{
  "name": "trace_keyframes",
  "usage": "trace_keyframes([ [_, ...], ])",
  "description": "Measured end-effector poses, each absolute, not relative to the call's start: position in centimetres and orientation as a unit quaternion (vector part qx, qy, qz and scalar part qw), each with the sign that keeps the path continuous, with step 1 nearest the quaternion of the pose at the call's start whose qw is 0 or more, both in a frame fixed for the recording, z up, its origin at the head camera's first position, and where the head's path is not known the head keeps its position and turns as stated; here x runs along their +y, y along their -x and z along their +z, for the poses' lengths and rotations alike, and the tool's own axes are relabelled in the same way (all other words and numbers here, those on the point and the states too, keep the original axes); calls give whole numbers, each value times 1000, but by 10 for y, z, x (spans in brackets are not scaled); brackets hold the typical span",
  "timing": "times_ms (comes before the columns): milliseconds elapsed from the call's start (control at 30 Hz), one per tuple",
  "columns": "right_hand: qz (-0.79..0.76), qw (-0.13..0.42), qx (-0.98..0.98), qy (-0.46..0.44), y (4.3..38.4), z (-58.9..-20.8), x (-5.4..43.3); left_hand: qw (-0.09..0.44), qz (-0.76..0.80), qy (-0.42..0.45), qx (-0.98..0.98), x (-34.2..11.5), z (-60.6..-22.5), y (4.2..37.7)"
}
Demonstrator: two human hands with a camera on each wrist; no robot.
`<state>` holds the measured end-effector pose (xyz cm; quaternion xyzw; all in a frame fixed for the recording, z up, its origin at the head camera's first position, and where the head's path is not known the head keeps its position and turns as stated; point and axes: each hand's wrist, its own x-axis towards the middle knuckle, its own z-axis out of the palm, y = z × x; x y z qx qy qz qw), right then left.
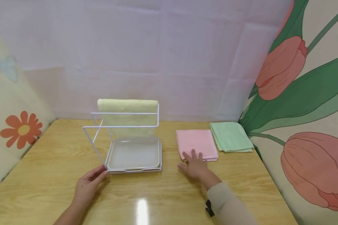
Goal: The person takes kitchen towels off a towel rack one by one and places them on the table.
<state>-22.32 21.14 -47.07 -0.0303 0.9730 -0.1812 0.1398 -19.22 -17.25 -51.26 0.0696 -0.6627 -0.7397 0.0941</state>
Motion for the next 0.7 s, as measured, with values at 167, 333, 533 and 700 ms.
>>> trace_keyframes([
  [167,-176,139,974,30,239,-470,219,94,-743,-63,-660,-173,-513,193],
  [333,-164,135,976,39,250,-471,220,99,-740,-63,-663,-174,-513,192],
  [533,-166,133,976,37,261,-470,220,103,-744,-61,-658,-173,-513,192],
  [700,-166,139,976,29,268,-472,221,109,-747,-54,-654,-172,-514,192],
])
